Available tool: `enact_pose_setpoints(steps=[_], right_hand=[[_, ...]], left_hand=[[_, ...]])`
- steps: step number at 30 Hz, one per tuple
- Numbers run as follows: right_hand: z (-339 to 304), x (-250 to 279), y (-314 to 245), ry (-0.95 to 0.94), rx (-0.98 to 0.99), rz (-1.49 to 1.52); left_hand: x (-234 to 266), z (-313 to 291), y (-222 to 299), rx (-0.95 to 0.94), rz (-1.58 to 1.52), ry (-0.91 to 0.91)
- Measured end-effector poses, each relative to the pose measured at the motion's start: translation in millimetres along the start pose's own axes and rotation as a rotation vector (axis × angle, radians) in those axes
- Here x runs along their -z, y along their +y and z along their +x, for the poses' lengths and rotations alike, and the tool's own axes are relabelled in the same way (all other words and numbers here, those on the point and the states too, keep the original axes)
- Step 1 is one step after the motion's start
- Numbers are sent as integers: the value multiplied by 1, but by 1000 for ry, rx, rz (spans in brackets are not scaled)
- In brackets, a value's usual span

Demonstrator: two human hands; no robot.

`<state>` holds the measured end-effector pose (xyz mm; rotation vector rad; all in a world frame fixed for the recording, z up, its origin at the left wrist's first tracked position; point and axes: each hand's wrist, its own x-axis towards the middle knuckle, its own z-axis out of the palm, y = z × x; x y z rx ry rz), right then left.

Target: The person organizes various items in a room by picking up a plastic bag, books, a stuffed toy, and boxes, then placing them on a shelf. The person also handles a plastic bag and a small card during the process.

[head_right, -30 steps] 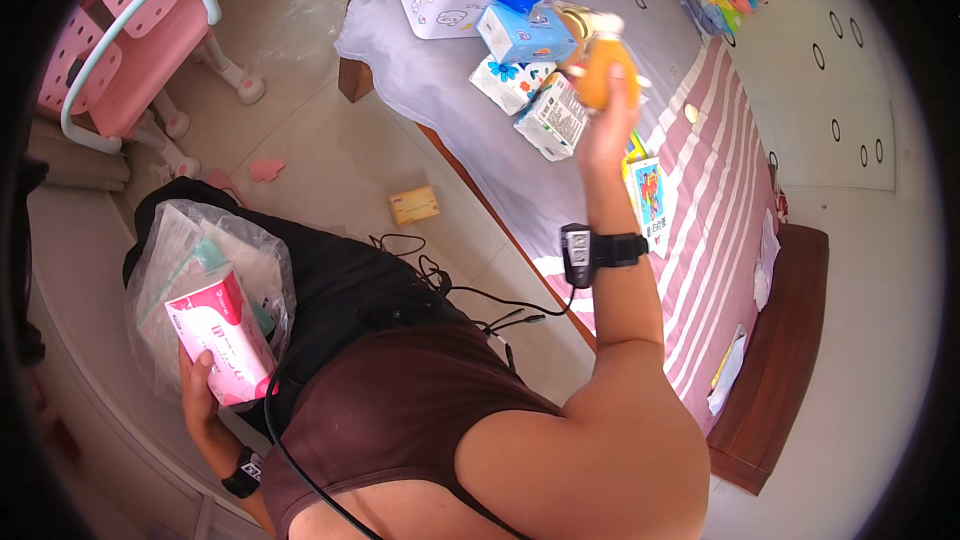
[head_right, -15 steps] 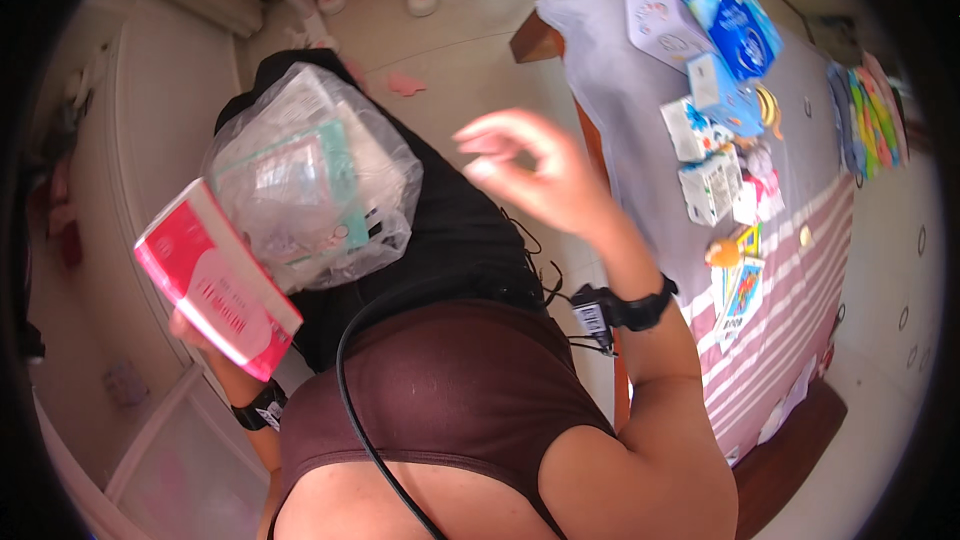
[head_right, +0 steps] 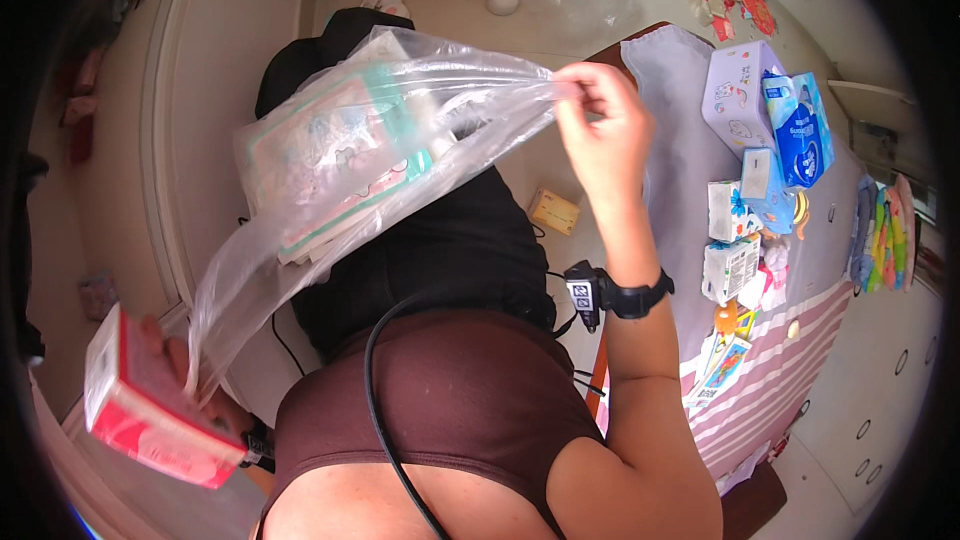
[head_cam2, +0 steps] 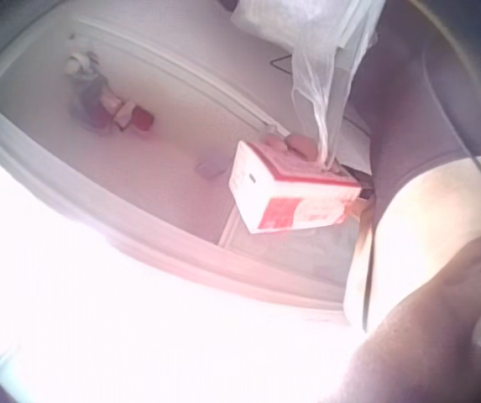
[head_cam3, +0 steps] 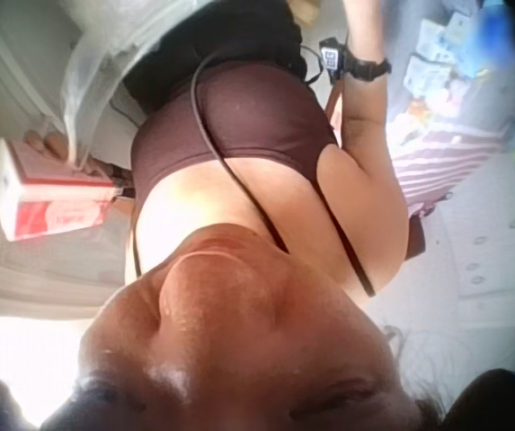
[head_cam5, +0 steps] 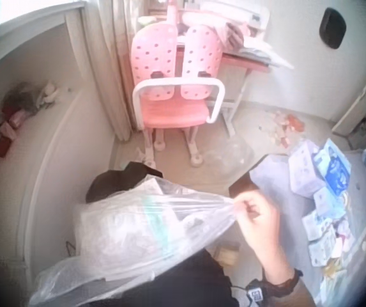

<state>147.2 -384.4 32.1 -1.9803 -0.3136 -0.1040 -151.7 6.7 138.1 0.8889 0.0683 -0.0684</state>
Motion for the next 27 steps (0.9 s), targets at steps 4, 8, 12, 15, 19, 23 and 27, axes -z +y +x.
enact_pose_setpoints(steps=[4, 8, 12, 15, 19, 23, 27], right_hand=[[-10, 11, -14, 121, 46, 196], [-35, -15, -31, -179, 554, -188], [-44, -47, -33, -545, 401, -297], [-42, -51, -35, -530, 380, -341], [-41, -47, -51, -555, 268, 264], [-49, -34, -55, -669, -89, 699], [-51, 62, -9, 37, -196, 558]], left_hand=[[-46, 7, 0, -122, -187, 173], [-51, 51, 26, 360, 38, 198], [-6, 69, 25, 329, -185, -207], [10, 65, -3, -171, -259, 60], [-7, 121, -41, -247, 140, 530], [-68, 170, -96, 66, 753, -163], [-53, 180, -65, -42, 1119, -219]])
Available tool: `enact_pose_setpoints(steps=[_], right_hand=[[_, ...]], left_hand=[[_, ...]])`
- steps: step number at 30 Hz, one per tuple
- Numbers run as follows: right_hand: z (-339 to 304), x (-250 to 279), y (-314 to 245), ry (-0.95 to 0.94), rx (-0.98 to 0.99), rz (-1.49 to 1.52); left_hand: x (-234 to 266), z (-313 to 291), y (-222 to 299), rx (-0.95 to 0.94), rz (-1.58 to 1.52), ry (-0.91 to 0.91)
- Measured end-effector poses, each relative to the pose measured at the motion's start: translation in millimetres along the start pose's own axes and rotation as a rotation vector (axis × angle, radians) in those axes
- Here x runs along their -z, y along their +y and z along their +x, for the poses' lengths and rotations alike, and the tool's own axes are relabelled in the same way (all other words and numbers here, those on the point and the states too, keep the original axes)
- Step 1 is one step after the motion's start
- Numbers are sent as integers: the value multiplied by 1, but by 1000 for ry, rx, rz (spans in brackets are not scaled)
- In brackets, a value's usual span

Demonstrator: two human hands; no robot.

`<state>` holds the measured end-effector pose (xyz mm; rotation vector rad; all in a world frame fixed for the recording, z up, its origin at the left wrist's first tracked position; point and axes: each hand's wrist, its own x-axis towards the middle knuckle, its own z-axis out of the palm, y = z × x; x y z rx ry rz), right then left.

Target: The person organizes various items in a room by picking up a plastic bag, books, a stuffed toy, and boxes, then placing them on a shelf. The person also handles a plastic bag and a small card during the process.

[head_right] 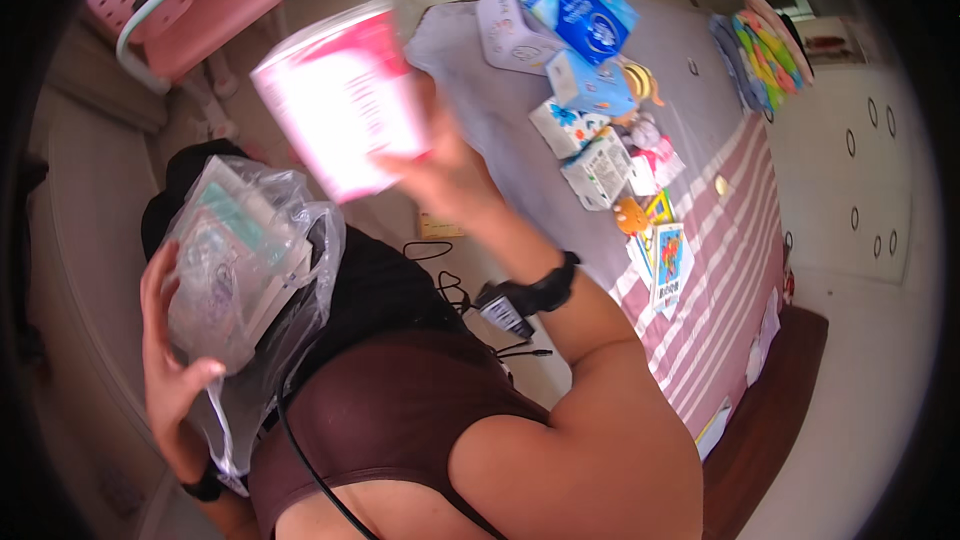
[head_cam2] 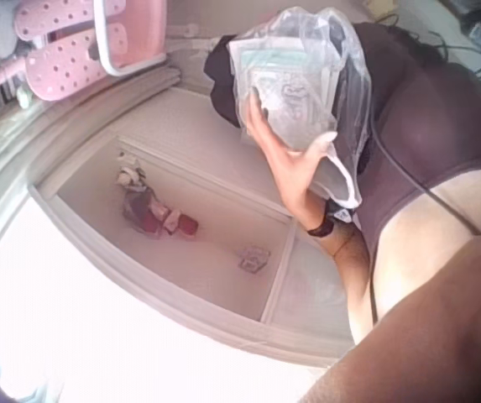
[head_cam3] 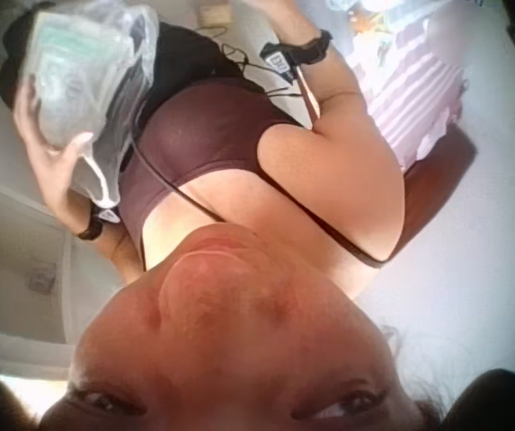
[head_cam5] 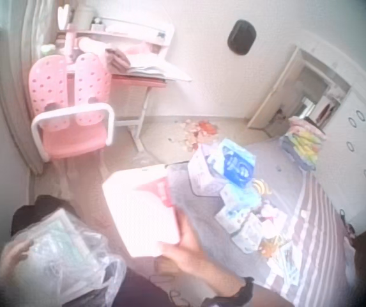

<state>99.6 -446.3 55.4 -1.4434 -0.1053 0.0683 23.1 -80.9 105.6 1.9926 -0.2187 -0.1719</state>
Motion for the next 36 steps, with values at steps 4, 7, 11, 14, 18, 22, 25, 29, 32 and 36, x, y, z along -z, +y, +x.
enact_pose_setpoints(steps=[4, 7, 11, 14, 18, 22, 25, 29, 32, 36], right_hand=[[-19, 164, -39, 775, 221, -281], [-70, 254, -74, 1071, 42, -145], [-107, 308, -72, 939, -538, -272], [-83, 285, -48, 1033, -320, -1632], [-30, 156, -36, 327, 309, -1232], [-16, -15, -5, -787, -54, -474], [-12, -94, 29, -997, 330, -639], [13, -99, 42, -569, 335, -1192], [30, -78, 27, -531, 317, -1276], [37, -62, -14, -493, 476, -1377]], left_hand=[[31, -57, -39, 195, -175, -193], [36, -87, -63, 324, -357, -136], [27, -95, -61, 406, -366, 19], [14, -87, -41, 360, -322, -126], [-8, -66, -25, 181, -329, -452], [-11, -67, -21, 147, -350, -643], [2, -91, -16, 138, -615, -372], [31, -128, -2, -121, -884, 168], [49, -140, 7, -252, -892, 159], [47, -145, 12, -190, -1095, 151]])
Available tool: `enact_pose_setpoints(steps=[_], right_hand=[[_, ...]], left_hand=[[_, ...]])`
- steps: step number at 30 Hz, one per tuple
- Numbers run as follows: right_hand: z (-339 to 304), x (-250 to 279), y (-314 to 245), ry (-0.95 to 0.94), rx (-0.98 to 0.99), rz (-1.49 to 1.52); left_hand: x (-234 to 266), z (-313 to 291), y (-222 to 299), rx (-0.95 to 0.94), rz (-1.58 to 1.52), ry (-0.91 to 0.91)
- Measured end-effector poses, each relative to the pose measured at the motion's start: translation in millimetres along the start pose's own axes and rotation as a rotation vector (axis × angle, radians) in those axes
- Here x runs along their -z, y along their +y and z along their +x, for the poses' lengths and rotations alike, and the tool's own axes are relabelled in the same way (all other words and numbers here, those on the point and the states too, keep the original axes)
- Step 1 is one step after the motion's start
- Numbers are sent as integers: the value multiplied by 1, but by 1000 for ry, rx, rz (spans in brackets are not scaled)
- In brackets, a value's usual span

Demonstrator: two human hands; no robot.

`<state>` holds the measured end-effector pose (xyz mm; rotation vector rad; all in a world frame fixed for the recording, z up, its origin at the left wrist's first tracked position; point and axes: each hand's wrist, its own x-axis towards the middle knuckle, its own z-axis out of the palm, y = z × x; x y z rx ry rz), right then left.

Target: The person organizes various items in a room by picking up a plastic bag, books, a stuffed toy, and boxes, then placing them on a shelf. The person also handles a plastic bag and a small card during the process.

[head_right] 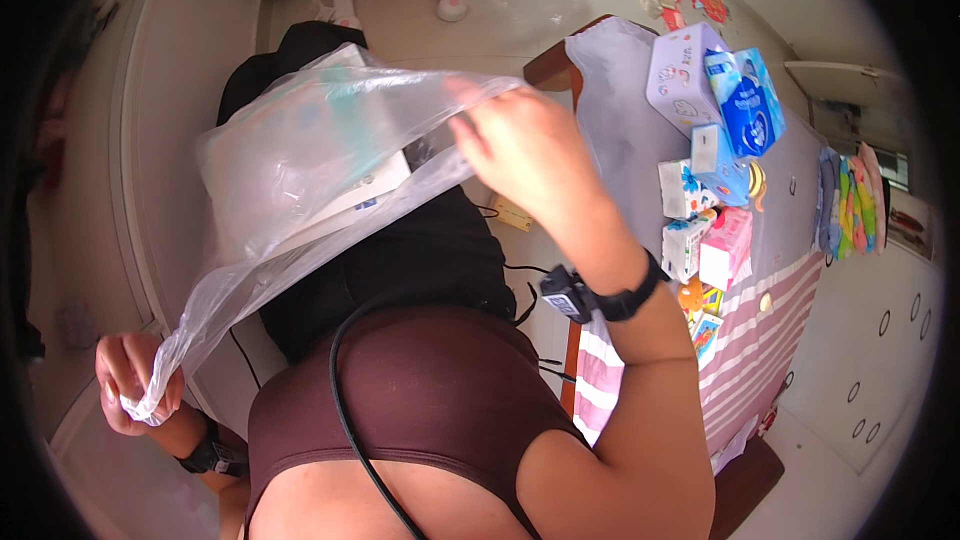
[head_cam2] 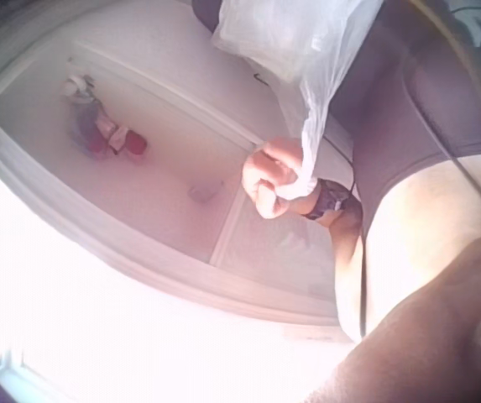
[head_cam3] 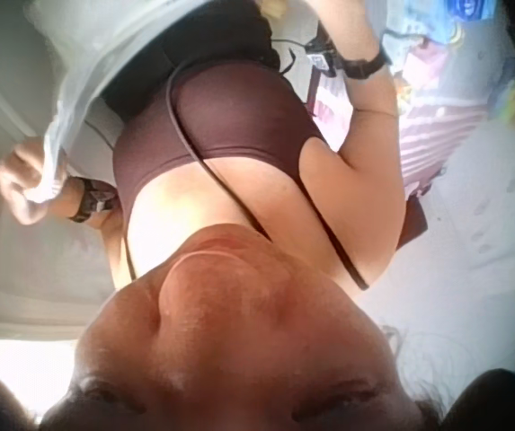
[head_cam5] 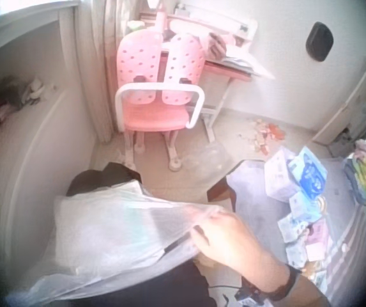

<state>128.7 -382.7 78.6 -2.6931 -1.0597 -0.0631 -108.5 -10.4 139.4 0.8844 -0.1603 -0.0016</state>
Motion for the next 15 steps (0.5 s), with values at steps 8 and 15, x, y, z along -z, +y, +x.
enact_pose_setpoints(steps=[8, 15], right_hand=[[2, 53, -29, 312, 44, 120], [4, 29, -58, -55, 357, 359]], left_hand=[[-16, -2, 25, -335, 51, 234], [-21, 34, 14, -501, 705, -58]])
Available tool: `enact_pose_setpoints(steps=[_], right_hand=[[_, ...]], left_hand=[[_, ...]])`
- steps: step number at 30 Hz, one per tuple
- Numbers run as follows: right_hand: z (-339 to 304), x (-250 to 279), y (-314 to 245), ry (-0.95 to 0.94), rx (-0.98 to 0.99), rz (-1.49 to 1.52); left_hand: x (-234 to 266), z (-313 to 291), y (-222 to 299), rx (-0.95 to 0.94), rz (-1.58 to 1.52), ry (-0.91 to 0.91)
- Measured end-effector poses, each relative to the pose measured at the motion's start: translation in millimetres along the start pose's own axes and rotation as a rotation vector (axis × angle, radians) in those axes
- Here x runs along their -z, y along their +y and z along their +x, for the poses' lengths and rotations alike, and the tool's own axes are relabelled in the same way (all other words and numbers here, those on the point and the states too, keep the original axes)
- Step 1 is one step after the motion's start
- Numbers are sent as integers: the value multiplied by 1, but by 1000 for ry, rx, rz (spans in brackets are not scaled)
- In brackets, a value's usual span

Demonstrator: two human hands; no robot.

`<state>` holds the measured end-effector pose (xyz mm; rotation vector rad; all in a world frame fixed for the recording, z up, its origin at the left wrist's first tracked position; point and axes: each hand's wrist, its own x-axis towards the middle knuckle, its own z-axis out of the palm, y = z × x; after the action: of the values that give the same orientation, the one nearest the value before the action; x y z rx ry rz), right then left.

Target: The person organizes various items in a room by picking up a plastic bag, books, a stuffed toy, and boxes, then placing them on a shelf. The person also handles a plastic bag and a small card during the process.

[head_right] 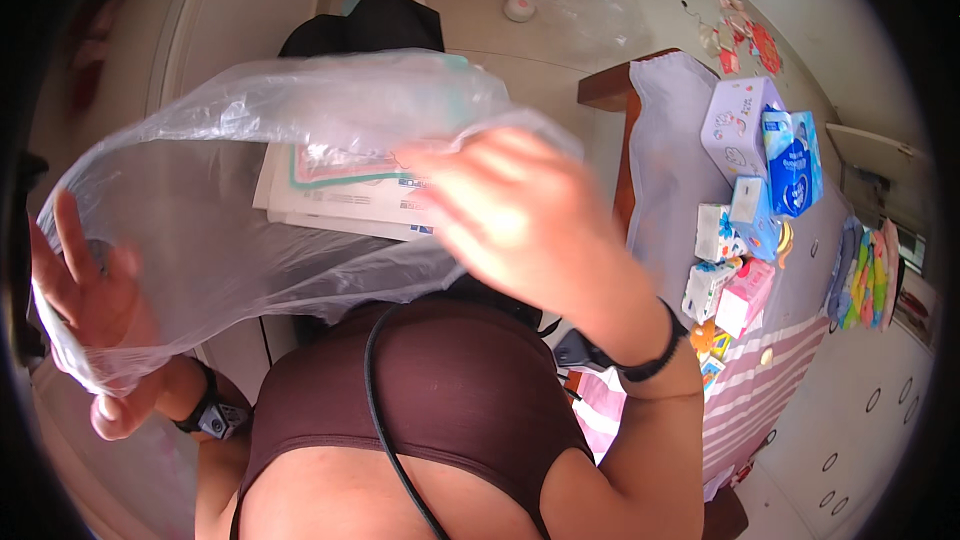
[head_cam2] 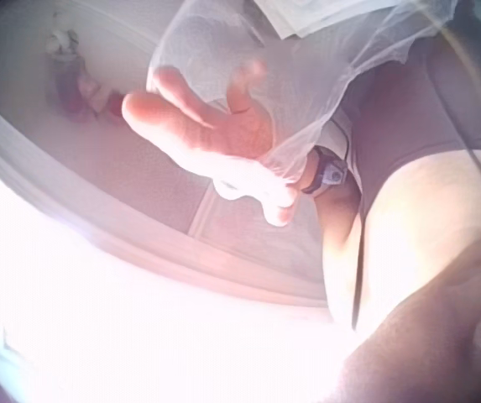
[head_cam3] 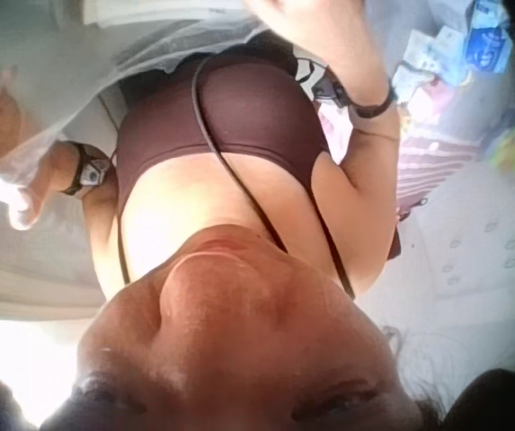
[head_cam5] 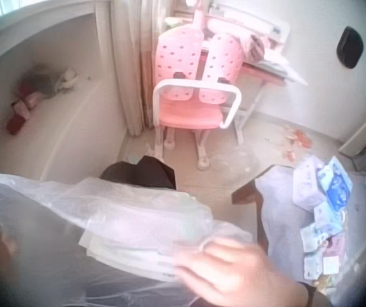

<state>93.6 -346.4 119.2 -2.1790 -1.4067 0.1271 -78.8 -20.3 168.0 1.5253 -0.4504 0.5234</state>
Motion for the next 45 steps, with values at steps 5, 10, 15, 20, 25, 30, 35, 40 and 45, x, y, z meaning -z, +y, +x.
enact_pose_setpoints(steps=[5, 10, 15, 20, 25, 30, 35, 40, 45], right_hand=[[45, -132, -15, -15, -146, 163], [44, -141, 15, -36, -166, -77], [64, -86, 65, -134, -388, -87], [42, -30, 147, 84, -157, 196], [-25, -13, 183, 190, -524, 680], [-24, -38, 155, -6, -839, 893], [0, -70, 111, 293, -1180, 1464], [4, -103, 100, 195, -1120, 1555], [6, -126, 107, 37, -974, 1300]], left_hand=[[19, 11, -2, -205, 378, -77], [29, 17, 0, -202, 409, -94], [12, 38, -4, -55, -41, 206], [28, 53, -101, 352, 400, 280], [-26, 29, -183, 587, 212, 105], [-77, 47, -196, 690, -70, 124], [-80, 39, -204, 838, -152, 175], [-82, 9, -217, 919, -383, 333], [-66, -15, -214, 1077, -443, 167]])
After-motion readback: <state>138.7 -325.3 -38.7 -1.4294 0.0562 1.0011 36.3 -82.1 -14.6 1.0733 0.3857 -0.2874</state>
